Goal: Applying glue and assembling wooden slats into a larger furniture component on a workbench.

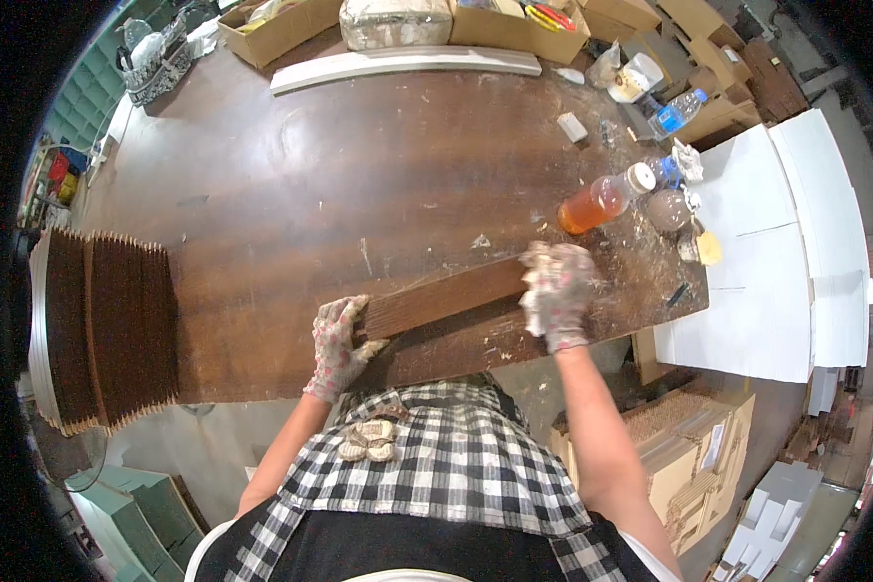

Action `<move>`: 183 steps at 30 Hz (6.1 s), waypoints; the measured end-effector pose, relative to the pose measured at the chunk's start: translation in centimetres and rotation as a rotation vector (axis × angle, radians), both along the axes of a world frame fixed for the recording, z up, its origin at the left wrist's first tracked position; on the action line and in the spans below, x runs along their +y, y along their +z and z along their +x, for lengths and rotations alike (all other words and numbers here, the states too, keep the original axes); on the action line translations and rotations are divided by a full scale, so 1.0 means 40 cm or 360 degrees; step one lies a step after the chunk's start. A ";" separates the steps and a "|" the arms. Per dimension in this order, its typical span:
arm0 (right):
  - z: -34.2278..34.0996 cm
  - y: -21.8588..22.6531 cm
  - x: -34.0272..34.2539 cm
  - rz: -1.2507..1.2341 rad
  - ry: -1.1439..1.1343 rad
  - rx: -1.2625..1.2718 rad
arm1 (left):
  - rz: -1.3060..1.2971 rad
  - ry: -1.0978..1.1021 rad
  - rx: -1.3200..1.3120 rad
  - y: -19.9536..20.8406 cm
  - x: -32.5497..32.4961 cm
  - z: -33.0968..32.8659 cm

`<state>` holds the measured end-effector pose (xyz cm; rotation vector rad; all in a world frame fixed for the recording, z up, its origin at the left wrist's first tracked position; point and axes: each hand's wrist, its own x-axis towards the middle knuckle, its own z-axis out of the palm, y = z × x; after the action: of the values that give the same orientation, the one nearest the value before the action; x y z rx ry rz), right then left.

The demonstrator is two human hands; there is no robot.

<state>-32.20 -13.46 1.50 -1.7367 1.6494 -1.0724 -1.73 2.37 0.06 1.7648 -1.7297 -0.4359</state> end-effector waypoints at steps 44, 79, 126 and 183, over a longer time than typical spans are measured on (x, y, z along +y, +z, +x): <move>0.405 -0.008 0.174 -0.0623 0.1388 0.0709 | -0.0029 0.0145 0.0232 -0.040 -0.013 -0.011; -0.140 0.004 0.023 -0.0446 0.0225 0.0166 | 0.0153 -0.0018 -0.0727 0.089 -0.037 -0.177; 0.180 -0.014 0.118 -0.0583 0.1040 0.0768 | -0.0298 0.0153 0.0248 -0.038 -0.009 -0.062; -0.374 0.308 -0.425 -0.0835 0.0572 0.0942 | -0.0165 0.0311 -0.0359 -0.024 -0.002 -0.094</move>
<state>-47.17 -30.46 13.81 -2.7797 1.3271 -0.9153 -5.48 2.29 -0.89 1.9435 -1.6734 -0.0639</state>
